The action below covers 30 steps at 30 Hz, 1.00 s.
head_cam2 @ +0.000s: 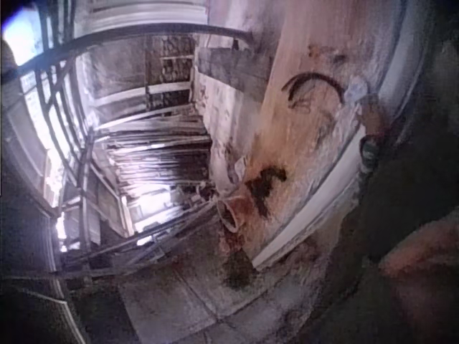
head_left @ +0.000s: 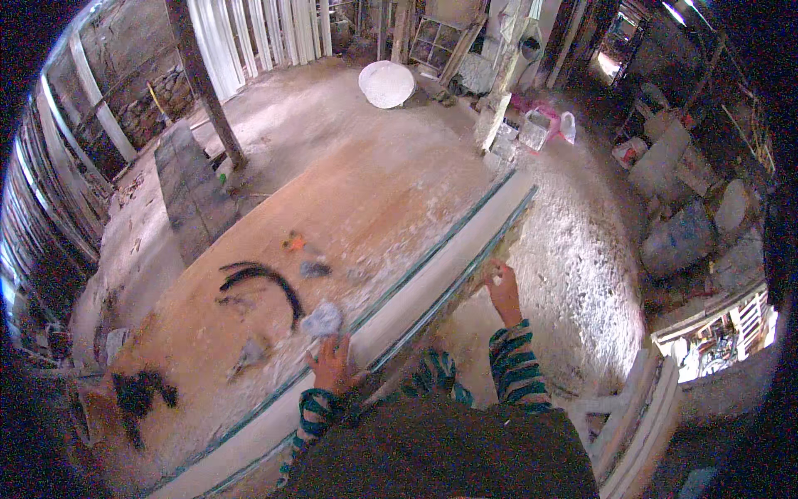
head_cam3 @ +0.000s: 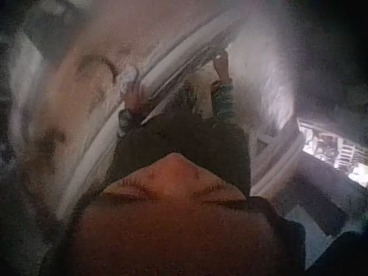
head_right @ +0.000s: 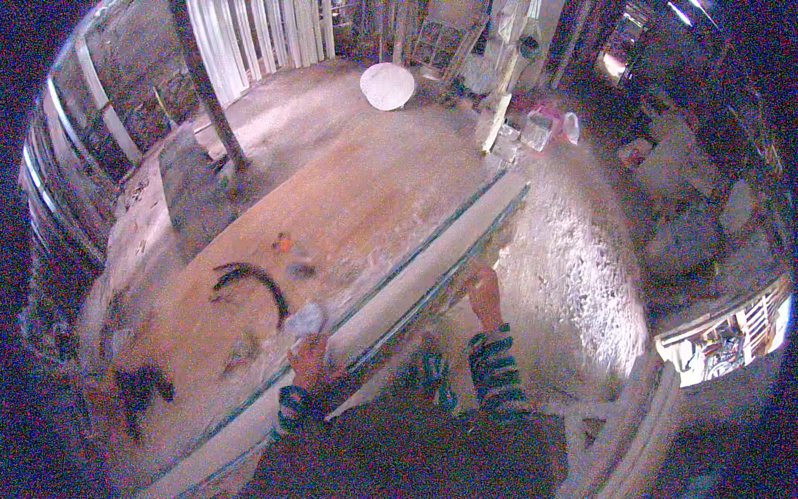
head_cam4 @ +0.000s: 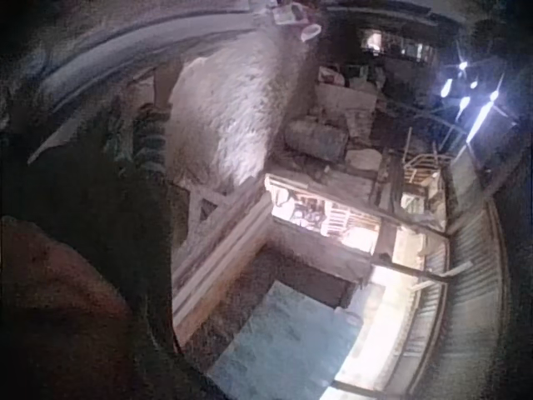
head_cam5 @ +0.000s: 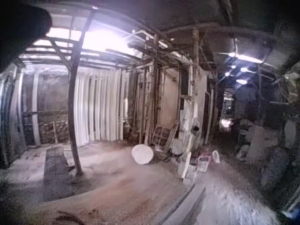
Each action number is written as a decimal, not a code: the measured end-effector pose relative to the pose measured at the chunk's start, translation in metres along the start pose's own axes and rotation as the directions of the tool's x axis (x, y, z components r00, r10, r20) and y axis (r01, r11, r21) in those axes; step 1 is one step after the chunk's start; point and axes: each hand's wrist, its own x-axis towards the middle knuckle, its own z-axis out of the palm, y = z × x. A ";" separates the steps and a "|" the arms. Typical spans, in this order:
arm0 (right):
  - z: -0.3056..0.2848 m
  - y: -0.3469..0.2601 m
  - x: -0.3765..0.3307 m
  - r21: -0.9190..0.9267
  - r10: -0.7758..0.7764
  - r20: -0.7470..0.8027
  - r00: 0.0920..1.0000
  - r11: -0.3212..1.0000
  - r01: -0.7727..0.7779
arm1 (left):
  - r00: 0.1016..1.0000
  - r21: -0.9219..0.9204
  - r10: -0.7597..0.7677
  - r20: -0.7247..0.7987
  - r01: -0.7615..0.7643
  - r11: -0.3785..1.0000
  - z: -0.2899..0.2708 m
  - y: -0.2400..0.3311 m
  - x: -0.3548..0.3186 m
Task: The person scrapes a white substance off a large wooden board using two metal scrapers. They then place a long, thin, white object with green stripes onto the board.
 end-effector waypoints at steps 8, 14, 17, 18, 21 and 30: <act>-0.053 0.126 0.230 -0.153 0.019 -0.213 0.977 0.987 -0.052 | 0.998 -0.013 0.024 0.060 -0.024 1.000 0.035 0.157 0.135; -0.057 0.222 0.337 -0.196 0.324 -0.063 0.944 0.923 -0.330 | 0.984 0.183 0.044 0.172 -0.075 0.980 0.045 0.213 0.194; -0.038 0.214 0.347 0.015 0.436 0.178 0.882 0.895 -0.445 | 0.987 0.252 -0.045 0.157 0.004 0.968 0.046 0.212 0.200; -0.043 0.246 0.350 0.092 0.458 0.138 0.878 0.877 -0.472 | 0.991 0.240 -0.023 0.130 -0.009 0.971 0.049 0.221 0.206; -0.050 0.271 0.350 0.092 0.521 -0.134 0.843 0.854 -0.513 | 0.994 0.136 0.004 0.109 -0.019 0.990 0.053 0.230 0.215; -0.062 0.181 0.340 0.203 0.626 0.104 0.773 0.747 -0.633 | 0.999 0.235 0.013 0.053 -0.025 0.972 0.054 0.218 0.210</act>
